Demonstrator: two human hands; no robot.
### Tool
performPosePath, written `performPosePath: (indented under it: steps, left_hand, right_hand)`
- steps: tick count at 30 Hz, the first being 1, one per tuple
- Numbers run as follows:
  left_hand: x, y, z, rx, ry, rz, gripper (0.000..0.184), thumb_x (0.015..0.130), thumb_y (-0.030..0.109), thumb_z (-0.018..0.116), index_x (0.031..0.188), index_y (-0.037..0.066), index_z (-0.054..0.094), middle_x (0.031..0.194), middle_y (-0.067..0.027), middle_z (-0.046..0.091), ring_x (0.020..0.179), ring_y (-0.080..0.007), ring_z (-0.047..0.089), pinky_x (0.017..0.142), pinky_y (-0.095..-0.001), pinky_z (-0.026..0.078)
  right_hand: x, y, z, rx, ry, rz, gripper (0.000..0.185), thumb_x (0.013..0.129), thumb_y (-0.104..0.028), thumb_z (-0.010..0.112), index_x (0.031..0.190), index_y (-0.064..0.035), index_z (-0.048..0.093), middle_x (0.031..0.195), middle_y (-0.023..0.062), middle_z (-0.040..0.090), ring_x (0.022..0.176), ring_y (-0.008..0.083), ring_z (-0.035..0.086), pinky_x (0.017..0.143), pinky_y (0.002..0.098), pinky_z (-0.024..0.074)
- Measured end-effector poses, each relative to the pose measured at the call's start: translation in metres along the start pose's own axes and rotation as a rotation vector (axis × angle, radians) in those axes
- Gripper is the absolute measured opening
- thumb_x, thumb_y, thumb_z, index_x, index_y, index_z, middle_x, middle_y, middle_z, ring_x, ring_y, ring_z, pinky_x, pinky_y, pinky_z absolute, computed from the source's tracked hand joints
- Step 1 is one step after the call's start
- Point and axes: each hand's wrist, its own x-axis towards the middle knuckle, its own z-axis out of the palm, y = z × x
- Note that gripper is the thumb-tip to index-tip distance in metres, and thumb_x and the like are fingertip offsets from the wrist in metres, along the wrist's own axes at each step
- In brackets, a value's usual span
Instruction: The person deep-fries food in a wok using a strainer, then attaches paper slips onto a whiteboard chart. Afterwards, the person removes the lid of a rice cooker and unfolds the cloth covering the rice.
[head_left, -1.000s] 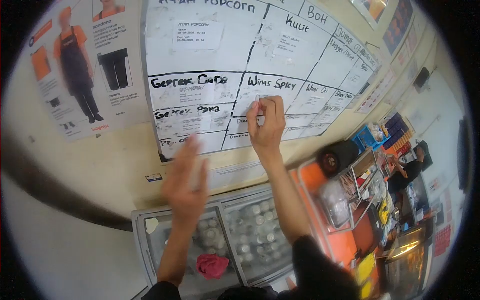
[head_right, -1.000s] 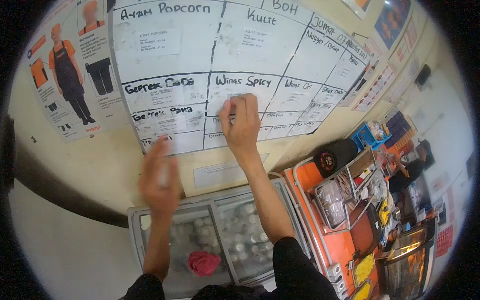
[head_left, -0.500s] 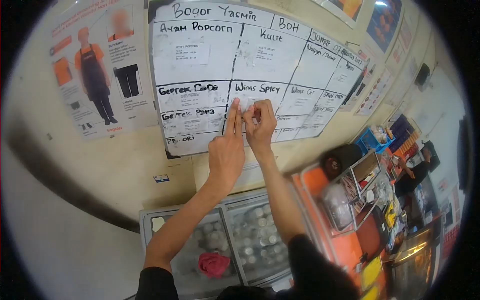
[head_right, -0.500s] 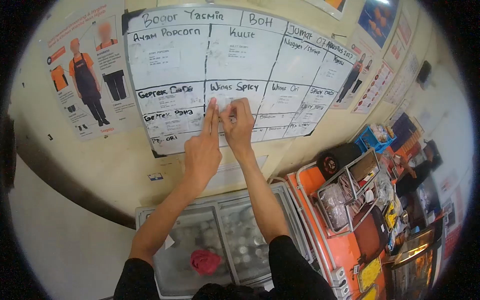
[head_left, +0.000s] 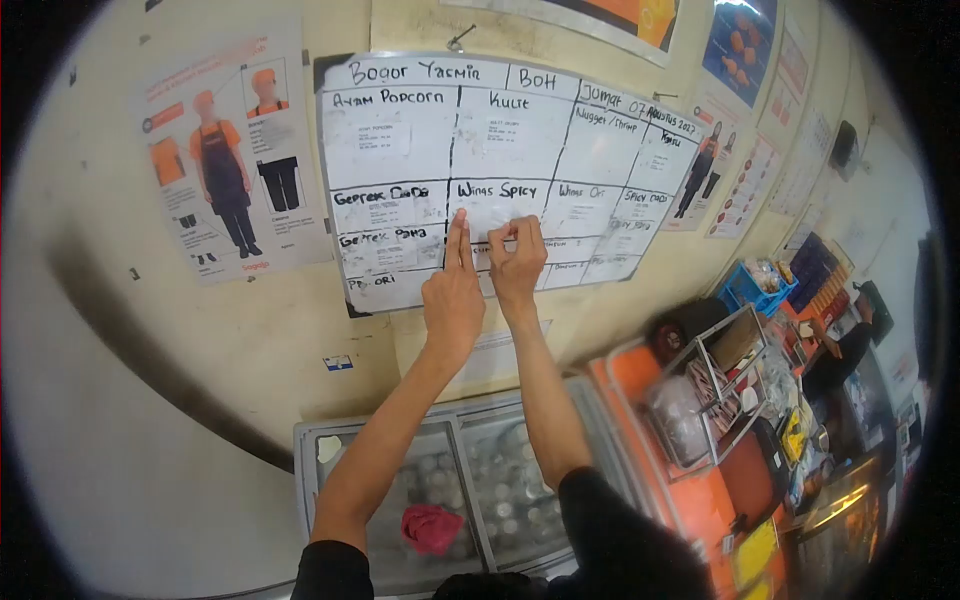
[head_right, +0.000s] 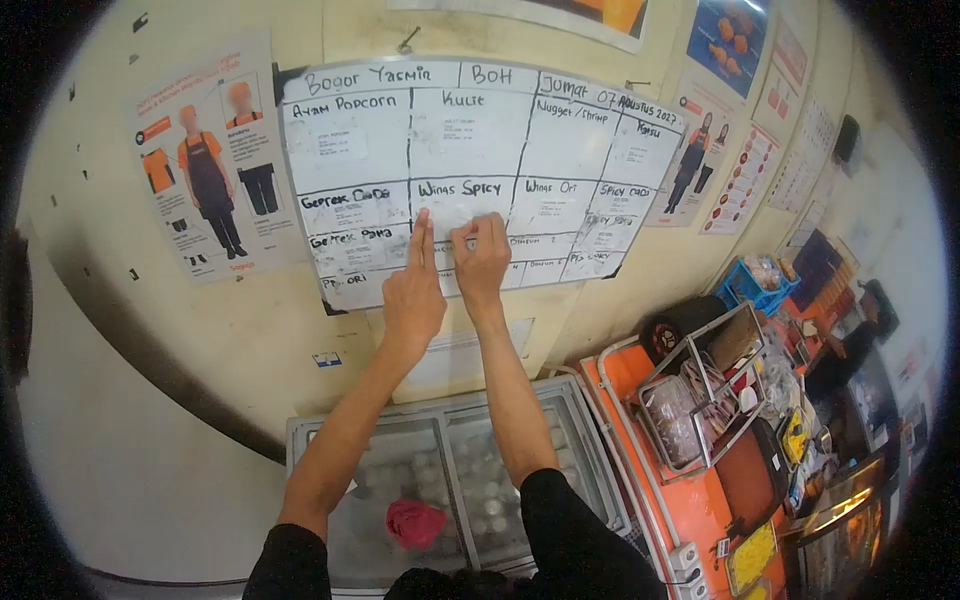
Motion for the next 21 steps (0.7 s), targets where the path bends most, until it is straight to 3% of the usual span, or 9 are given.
performPosePath:
  steps: [3,7,9,13,15,16,18,19,21]
  left_hand:
    - [-0.001,0.001,0.0,0.041,-0.005,-0.004,0.081,0.072,-0.008,0.054,0.148,-0.005,0.025,0.161,-0.0059,0.014,0.051,-0.0217,0.055,0.048,-0.0322,0.047]
    - [0.001,0.011,-0.001,0.07,0.005,-0.043,0.084,0.072,-0.009,0.054,0.149,-0.004,0.021,0.161,-0.0056,0.013,0.051,-0.022,0.056,0.047,-0.0317,0.047]
    - [-0.003,0.01,-0.002,0.031,-0.021,-0.04,0.088,0.07,-0.01,0.053,0.15,-0.005,0.018,0.161,-0.0062,0.012,0.052,-0.023,0.056,0.048,-0.0318,0.046]
    - [-0.011,0.021,0.004,-0.007,-0.008,-0.019,0.079,0.076,-0.005,0.055,0.148,-0.004,0.023,0.161,-0.0073,0.011,0.053,-0.0236,0.057,0.048,-0.0313,0.046]
    - [-0.025,0.03,0.004,-0.255,0.201,0.082,0.058,0.087,0.009,0.058,0.141,0.0,0.039,0.154,-0.0136,0.029,0.055,-0.0253,0.059,0.047,-0.0308,0.046]
    - [-0.035,0.039,0.003,-0.251,0.204,0.097,0.058,0.087,0.009,0.058,0.141,0.0,0.039,0.154,-0.0136,0.029,0.055,-0.0253,0.059,0.047,-0.0308,0.046]
    - [-0.064,0.069,0.003,-0.89,-0.168,-0.147,0.033,0.096,0.023,0.053,0.121,0.002,0.052,0.113,-0.0092,0.05,0.053,-0.0166,0.053,0.044,-0.0284,0.042]
    - [-0.075,0.076,0.004,-1.2,-0.37,-0.287,0.03,0.1,0.03,0.05,0.111,0.003,0.059,0.092,-0.007,0.06,0.052,-0.0123,0.051,0.043,-0.0272,0.04]
    - [-0.082,0.063,0.043,-1.368,-0.341,-0.385,0.029,0.102,0.029,0.047,0.106,0.002,0.058,0.081,-0.0031,0.056,0.052,-0.0094,0.047,0.043,-0.0266,0.039]
  right_hand:
    - [-0.001,0.005,-0.005,0.003,0.028,0.024,0.016,0.073,0.002,0.065,0.075,-0.0013,0.05,0.074,0.0127,0.051,0.065,0.0288,0.052,0.058,0.0377,0.0427]
    - [0.016,0.062,-0.082,-0.123,0.319,0.16,0.015,0.078,0.003,0.062,0.075,-0.0023,0.048,0.07,0.0047,0.046,0.063,0.0158,0.045,0.057,0.0297,0.0407]
    - [0.032,0.055,-0.152,-0.082,0.232,0.243,0.016,0.076,0.003,0.062,0.072,-0.0023,0.047,0.068,0.0045,0.045,0.063,0.0167,0.045,0.06,0.0313,0.0401]
    - [0.013,-0.002,-0.227,-0.204,0.059,0.09,0.01,0.079,0.002,0.059,0.077,-0.0017,0.051,0.073,0.008,0.051,0.067,0.0185,0.049,0.066,0.0307,0.0431]
    - [-0.016,-0.017,-0.238,-0.11,-0.099,0.201,0.008,0.077,0.003,0.061,0.079,-0.0019,0.054,0.08,0.0104,0.058,0.076,0.0222,0.058,0.073,0.0334,0.0462]
    - [-0.026,-0.028,-0.236,-0.033,-0.167,0.184,0.009,0.076,0.002,0.063,0.081,-0.0018,0.056,0.084,0.0114,0.061,0.083,0.0243,0.06,0.076,0.0355,0.047]
    - [-0.039,-0.039,-0.217,0.043,-0.344,0.063,0.012,0.078,0.0,0.066,0.089,-0.0013,0.062,0.096,0.0128,0.066,0.096,0.0265,0.063,0.083,0.0374,0.0483]
    - [-0.046,-0.041,-0.208,0.041,-0.454,-0.039,0.016,0.081,-0.001,0.067,0.096,-0.0008,0.065,0.103,0.0132,0.068,0.102,0.0265,0.063,0.086,0.0372,0.0488]
    - [-0.045,-0.043,-0.196,0.105,-0.562,-0.061,0.014,0.08,0.0,0.068,0.094,-0.001,0.066,0.104,0.0131,0.069,0.101,0.0263,0.064,0.086,0.0379,0.049]
